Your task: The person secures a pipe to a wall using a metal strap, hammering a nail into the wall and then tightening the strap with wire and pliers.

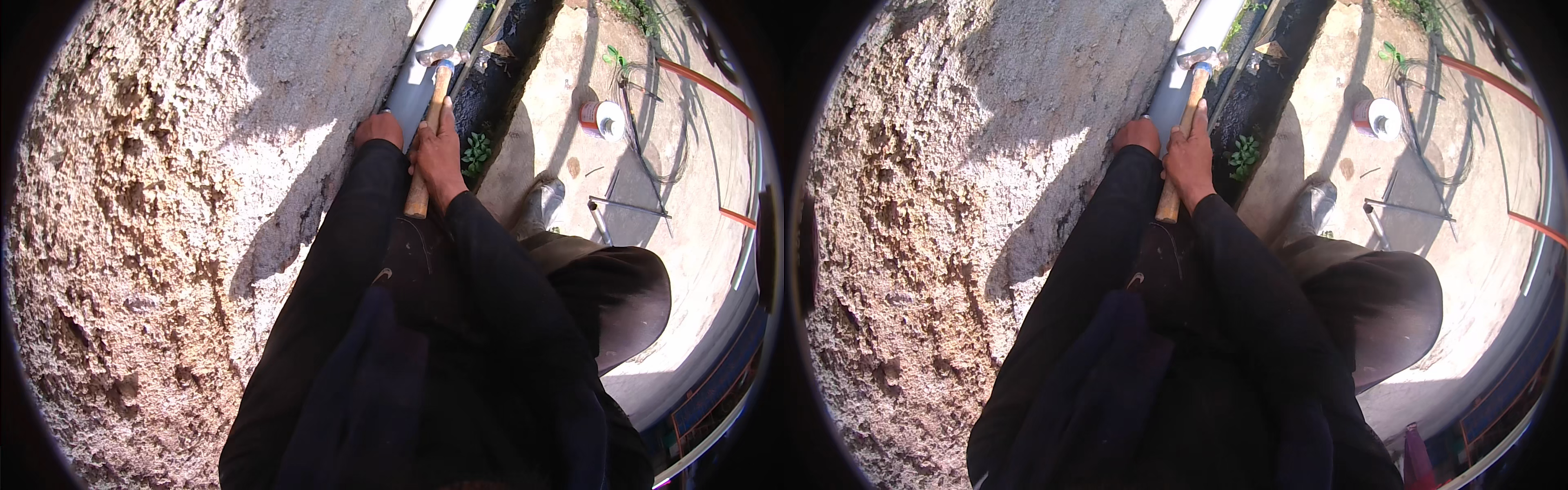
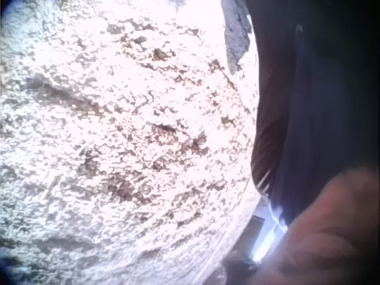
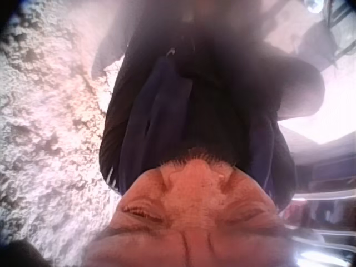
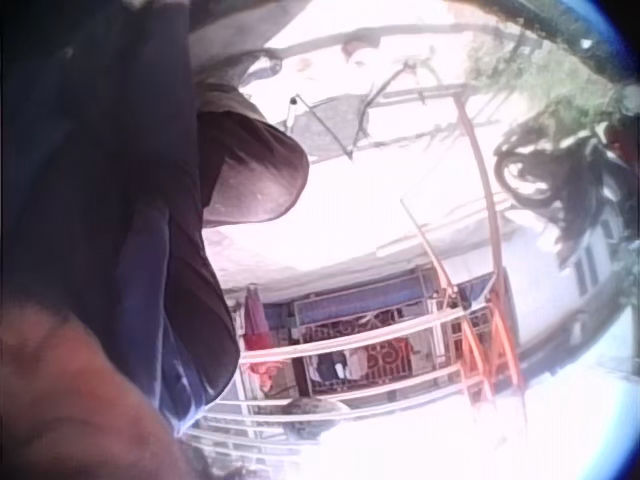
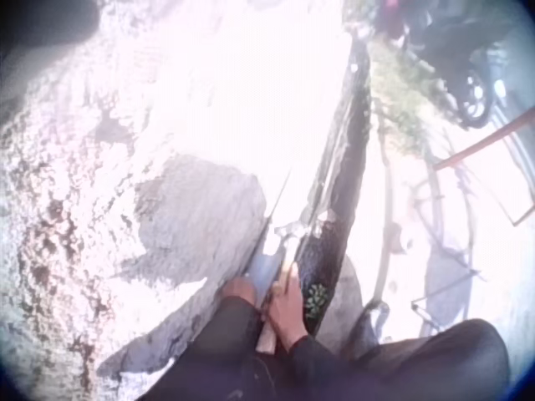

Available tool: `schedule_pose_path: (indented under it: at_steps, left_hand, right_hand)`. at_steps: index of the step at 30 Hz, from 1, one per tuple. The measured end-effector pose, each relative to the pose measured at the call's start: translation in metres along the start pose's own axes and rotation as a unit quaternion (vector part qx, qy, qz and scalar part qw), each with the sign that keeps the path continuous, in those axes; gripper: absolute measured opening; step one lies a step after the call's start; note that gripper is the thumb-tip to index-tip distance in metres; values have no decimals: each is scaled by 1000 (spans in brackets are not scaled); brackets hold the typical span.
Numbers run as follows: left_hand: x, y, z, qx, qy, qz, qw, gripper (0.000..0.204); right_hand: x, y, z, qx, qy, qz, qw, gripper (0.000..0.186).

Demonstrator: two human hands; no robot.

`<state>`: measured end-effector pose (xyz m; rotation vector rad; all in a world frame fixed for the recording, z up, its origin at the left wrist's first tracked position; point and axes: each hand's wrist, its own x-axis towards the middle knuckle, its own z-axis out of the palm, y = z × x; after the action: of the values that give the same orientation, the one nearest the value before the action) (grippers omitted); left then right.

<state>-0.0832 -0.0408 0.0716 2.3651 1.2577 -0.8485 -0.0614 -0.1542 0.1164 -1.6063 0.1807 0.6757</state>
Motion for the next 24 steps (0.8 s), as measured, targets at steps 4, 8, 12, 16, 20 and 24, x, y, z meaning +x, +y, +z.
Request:
schedule_pose_path:
  at_steps: [4, 8, 12, 16, 20, 24]
  left_hand:
    - [5, -16, 10, 9, 11, 21, 1000, 30]
    - [3, -15, 7, 14, 16, 38, 999, 28]
    - [5, -4, 7, 4, 11, 12, 1000, 28]
    - [4, -10, 6, 14, 19, 39, 999, 29]
    - [7, -25, 11, -15, 46, 46, 998, 34]
    - [8, -5, 10, -15, 18, 33, 999, 36]
  right_hand:
    - [-4, -32, -6, 91, 52, -6, 994, 70]
    - [7, -31, -13, 121, 137, -87, 979, 73]
    - [2, 6, -2, -62, -71, -28, 995, 70]
    - [-4, -22, -6, 42, 22, -18, 999, 68]
    - [0, -41, -3, 154, 118, -109, 975, 73]
    - [6, 6, 2, -64, -51, 37, 996, 66]
